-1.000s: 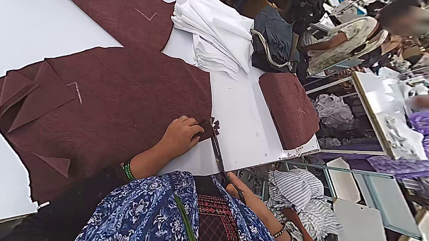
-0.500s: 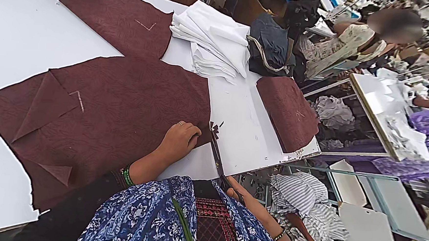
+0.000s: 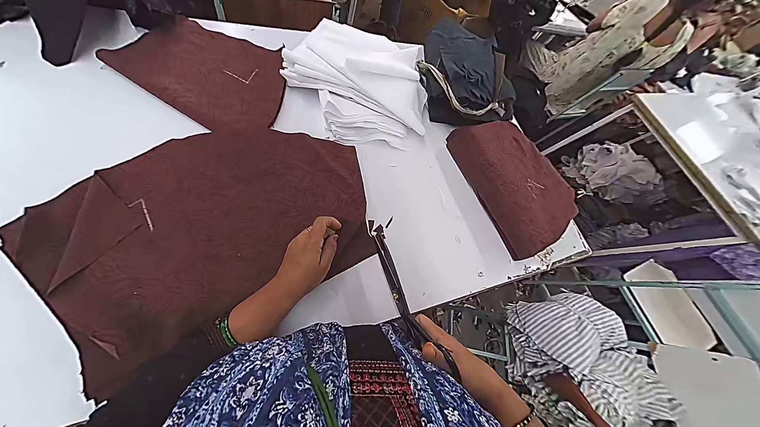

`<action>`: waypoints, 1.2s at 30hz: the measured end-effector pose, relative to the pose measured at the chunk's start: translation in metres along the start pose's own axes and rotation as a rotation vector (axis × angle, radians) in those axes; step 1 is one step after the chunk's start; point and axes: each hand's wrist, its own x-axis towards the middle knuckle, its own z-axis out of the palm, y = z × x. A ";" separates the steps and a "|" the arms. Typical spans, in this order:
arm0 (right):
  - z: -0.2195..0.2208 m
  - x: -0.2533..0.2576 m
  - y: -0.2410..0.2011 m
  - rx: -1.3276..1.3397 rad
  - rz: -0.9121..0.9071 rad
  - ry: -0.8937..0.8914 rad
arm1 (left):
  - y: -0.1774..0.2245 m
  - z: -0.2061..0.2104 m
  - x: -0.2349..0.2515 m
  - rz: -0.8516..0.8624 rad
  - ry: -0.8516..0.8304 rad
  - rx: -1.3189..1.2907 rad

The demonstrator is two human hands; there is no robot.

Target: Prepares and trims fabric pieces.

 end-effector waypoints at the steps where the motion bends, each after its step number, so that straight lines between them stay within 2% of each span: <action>1: 0.000 0.000 -0.002 -0.007 0.012 -0.013 | 0.000 0.000 0.000 0.001 -0.001 -0.001; 7: -0.005 0.003 -0.001 0.020 0.073 -0.084 | 0.001 -0.002 0.001 -0.022 -0.026 -0.024; 20: 0.002 0.008 -0.011 -0.073 0.108 -0.025 | 0.002 -0.003 0.003 -0.044 -0.040 -0.023; 24: 0.008 0.008 -0.014 -0.061 0.120 -0.012 | -0.001 -0.002 0.000 0.001 -0.047 -0.010; 29: 0.012 0.009 -0.010 -0.036 0.094 0.023 | -0.002 0.000 0.001 0.138 -0.021 0.048; 32: 0.015 0.009 -0.005 -0.011 0.057 0.042 | -0.004 0.001 0.000 0.140 -0.017 0.056; 36: 0.016 0.008 -0.006 -0.024 0.105 0.023 | -0.005 0.003 0.000 0.125 -0.021 0.056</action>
